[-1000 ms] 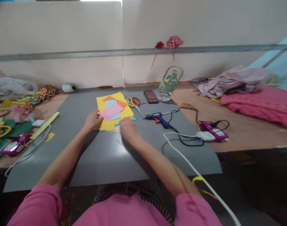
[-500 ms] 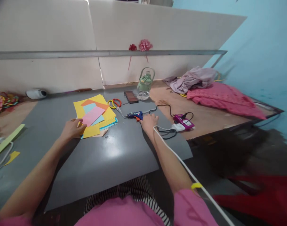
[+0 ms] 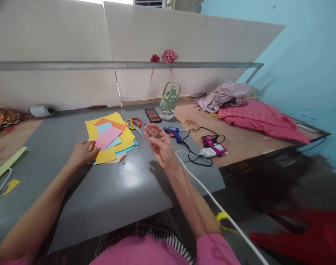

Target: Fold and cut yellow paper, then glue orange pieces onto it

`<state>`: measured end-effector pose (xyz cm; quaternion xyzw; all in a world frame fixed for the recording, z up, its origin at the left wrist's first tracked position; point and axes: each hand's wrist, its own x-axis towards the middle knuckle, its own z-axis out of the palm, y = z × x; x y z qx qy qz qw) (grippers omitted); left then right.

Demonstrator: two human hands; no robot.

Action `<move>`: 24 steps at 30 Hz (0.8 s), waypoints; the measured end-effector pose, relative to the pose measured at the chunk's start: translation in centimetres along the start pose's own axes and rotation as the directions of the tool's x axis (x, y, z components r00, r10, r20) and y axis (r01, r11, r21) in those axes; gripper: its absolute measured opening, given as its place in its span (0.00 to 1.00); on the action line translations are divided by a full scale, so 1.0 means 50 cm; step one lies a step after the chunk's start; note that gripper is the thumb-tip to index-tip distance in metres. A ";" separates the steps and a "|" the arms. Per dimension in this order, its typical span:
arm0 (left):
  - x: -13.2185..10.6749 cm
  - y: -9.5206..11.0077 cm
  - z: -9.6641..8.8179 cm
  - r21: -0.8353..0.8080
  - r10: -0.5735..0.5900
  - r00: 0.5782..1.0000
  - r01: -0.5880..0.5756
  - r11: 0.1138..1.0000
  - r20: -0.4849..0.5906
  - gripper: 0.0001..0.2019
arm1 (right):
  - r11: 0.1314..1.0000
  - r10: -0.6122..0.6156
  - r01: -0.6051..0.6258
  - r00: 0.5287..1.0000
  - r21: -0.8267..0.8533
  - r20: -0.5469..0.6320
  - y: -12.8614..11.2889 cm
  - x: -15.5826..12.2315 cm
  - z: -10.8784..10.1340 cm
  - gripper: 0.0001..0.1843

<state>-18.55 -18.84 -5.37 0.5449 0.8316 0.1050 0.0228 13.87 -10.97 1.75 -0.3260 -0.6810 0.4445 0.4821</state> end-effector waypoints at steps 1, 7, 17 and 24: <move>0.000 -0.001 0.000 -0.006 0.004 1.000 -0.004 1.000 0.001 0.24 | 0.947 -0.005 -0.018 0.998 0.321 0.069 -0.014 -0.014 0.018 0.24; -0.010 0.012 -0.024 -0.086 0.015 1.000 -0.017 0.996 -0.023 0.21 | 0.705 0.098 -0.210 0.975 0.677 0.200 -0.051 -0.038 0.055 0.24; -0.150 0.236 -0.105 -0.849 0.365 0.907 -0.352 0.393 -0.207 0.12 | 0.832 0.030 -0.113 0.987 0.544 0.158 -0.048 -0.062 0.110 0.23; -0.157 0.247 -0.111 -0.938 0.320 0.939 -0.220 0.267 -0.129 0.09 | 0.896 -0.058 -0.027 0.983 0.443 0.176 -0.046 -0.079 0.112 0.21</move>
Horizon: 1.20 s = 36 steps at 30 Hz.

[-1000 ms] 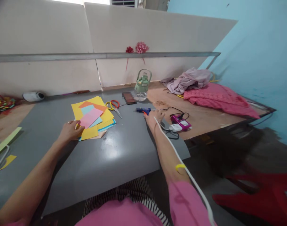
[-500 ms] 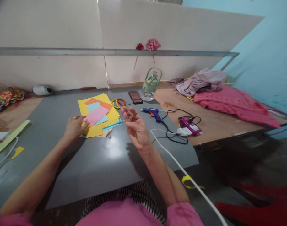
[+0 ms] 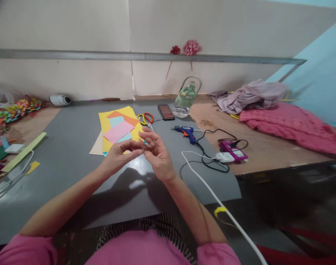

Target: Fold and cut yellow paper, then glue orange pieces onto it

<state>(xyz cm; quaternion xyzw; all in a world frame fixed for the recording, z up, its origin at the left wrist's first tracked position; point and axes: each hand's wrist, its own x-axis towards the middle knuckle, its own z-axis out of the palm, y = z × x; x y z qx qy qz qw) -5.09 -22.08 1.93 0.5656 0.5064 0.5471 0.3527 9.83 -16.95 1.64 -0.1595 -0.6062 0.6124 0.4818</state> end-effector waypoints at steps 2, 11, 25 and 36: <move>-0.002 0.003 0.002 -0.016 -0.018 1.000 0.018 1.000 -0.006 0.09 | 0.998 -0.029 0.031 0.999 -0.057 0.034 -0.003 -0.006 -0.001 0.22; -0.018 -0.006 0.010 -0.179 -0.122 0.993 0.120 0.977 -0.001 0.11 | 0.979 -0.094 0.113 0.989 -0.171 0.112 0.011 -0.028 -0.007 0.32; -0.021 0.004 0.027 -0.086 -0.053 0.997 0.049 0.995 -0.047 0.10 | 0.991 -0.103 0.102 0.995 0.087 0.005 0.007 -0.034 -0.005 0.27; -0.018 -0.001 0.030 0.024 -0.017 0.997 0.019 1.000 -0.073 0.06 | 0.943 0.074 -0.046 0.995 0.328 -0.073 0.001 -0.032 -0.001 0.28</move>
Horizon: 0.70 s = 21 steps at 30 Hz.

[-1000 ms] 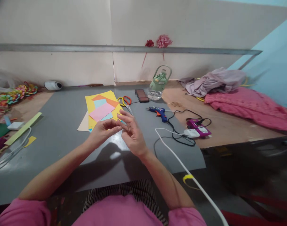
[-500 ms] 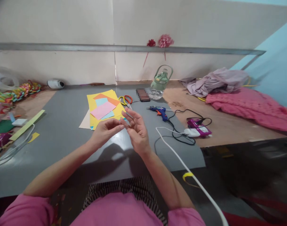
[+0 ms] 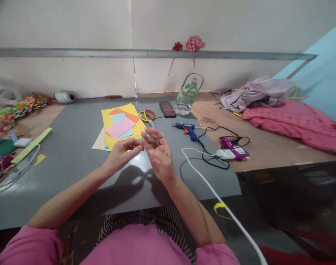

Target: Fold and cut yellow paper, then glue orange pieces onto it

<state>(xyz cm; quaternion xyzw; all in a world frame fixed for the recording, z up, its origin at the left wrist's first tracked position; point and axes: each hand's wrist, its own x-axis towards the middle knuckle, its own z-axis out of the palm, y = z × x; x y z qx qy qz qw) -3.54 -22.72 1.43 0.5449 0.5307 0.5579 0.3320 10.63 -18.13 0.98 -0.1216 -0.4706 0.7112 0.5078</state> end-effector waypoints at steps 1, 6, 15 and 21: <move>0.000 0.000 0.001 -0.008 -0.010 1.000 0.010 1.000 -0.004 0.06 | 0.999 0.030 -0.030 1.000 0.032 -0.006 -0.002 0.001 -0.001 0.28; 0.000 0.006 -0.006 -0.057 -0.059 0.998 0.060 0.997 0.023 0.06 | 0.966 0.177 -0.167 0.984 0.196 -0.037 -0.012 0.009 -0.009 0.25; -0.168 0.043 -0.186 0.145 -0.210 0.969 0.228 0.963 -0.132 0.10 | 0.971 0.178 -0.155 0.978 0.183 -0.112 -0.026 0.016 -0.017 0.20; -0.394 0.039 -0.291 0.160 -0.373 0.752 0.529 0.833 -0.543 0.13 | 0.970 0.233 -0.225 0.968 0.090 -0.091 -0.014 0.036 -0.039 0.18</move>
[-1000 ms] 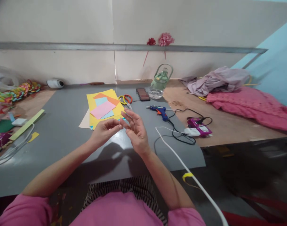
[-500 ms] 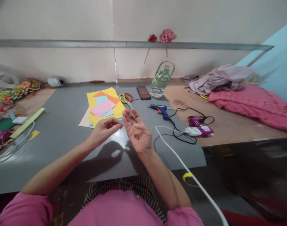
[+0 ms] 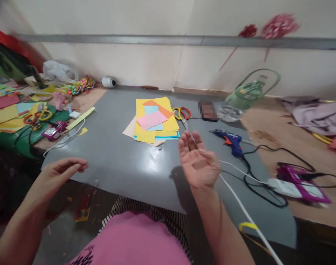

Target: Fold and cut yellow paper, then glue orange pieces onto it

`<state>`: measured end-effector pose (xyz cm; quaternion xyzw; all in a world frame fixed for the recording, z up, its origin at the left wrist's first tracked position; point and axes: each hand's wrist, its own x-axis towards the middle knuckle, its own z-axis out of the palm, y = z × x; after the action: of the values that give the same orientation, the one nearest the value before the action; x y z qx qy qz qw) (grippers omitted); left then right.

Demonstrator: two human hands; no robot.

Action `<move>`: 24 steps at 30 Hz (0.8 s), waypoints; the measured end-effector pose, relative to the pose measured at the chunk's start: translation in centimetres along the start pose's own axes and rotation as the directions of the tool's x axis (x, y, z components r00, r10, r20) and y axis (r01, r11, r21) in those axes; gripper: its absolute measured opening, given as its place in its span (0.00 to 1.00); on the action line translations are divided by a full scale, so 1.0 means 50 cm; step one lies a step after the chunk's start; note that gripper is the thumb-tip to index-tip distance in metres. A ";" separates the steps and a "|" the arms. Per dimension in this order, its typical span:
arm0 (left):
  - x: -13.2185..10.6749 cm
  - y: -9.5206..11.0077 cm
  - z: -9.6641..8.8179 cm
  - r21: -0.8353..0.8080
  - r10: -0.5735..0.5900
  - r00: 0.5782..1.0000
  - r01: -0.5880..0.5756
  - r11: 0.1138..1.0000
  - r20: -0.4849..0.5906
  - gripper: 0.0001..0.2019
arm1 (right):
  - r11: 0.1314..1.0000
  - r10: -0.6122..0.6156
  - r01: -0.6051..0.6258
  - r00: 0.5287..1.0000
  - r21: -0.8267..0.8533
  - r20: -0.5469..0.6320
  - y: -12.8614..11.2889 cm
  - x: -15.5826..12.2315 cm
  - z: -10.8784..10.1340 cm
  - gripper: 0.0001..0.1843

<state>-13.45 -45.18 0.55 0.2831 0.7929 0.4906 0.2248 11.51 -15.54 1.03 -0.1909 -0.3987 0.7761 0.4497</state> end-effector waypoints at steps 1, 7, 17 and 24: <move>-0.018 -0.020 -0.013 0.028 -0.066 0.998 0.067 0.997 -0.013 0.16 | 1.000 0.013 -0.014 1.000 -0.007 -0.005 0.001 0.002 -0.001 0.17; -0.084 -0.067 -0.045 0.381 -0.164 0.958 0.064 0.922 0.234 0.16 | 0.994 0.060 -0.062 0.998 -0.086 -0.033 -0.007 -0.004 -0.003 0.15; 0.141 0.194 0.145 -0.029 0.471 0.789 -0.501 0.865 0.395 0.25 | 0.984 -0.010 0.036 0.989 -0.174 0.148 -0.025 0.051 0.073 0.14; 0.252 0.249 0.321 -0.157 0.405 0.614 -0.417 0.895 0.678 0.14 | 0.368 -0.144 0.182 0.980 -0.912 0.137 0.042 0.168 0.012 0.25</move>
<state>-9.77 -21.84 4.11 0.6217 0.5670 0.3796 0.3847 5.56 -9.25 0.25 -0.3542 -0.7857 0.3800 0.3360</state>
